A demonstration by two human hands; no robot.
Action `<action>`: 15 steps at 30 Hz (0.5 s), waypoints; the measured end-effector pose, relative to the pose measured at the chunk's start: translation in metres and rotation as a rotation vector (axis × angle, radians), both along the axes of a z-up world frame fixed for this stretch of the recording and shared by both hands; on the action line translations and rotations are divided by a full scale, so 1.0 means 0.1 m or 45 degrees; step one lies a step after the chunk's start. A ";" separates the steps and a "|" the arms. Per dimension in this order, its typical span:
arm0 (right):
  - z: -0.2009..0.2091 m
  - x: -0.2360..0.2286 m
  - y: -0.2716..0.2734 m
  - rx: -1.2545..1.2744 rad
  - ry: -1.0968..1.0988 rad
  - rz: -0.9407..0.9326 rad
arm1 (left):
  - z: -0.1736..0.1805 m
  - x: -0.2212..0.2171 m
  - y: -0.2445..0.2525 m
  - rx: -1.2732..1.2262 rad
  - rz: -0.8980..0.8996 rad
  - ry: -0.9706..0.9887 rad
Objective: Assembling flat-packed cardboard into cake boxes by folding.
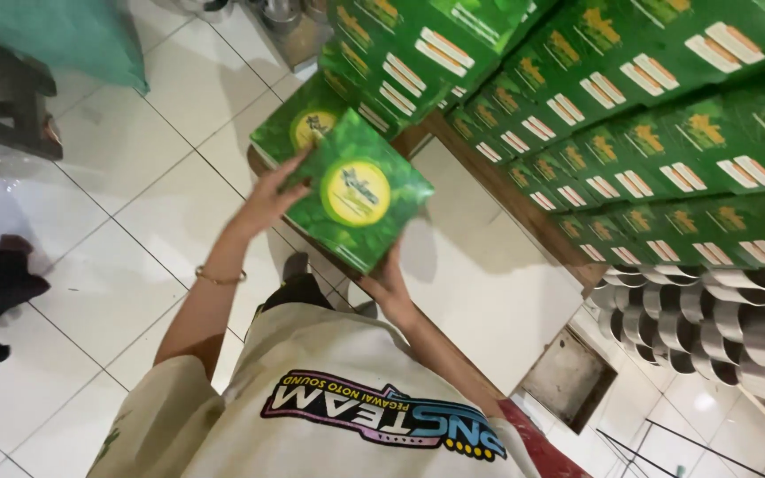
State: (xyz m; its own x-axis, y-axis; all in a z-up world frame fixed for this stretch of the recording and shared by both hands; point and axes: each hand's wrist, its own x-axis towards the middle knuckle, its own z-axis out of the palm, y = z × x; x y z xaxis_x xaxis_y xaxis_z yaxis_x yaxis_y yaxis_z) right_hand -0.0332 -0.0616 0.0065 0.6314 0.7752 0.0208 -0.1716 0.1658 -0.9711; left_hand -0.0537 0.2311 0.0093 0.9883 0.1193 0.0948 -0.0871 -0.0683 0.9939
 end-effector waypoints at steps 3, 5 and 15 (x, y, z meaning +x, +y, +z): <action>-0.37 0.15 0.47 -0.061 0.063 -0.032 | 0.11 0.22 0.54 0.196 0.132 0.303; -0.21 0.21 0.72 -0.073 0.024 -0.052 | 0.02 0.38 0.80 0.111 0.085 0.195; -0.53 0.41 1.05 -0.320 -0.119 -0.364 | -0.63 0.76 1.31 0.268 0.149 0.119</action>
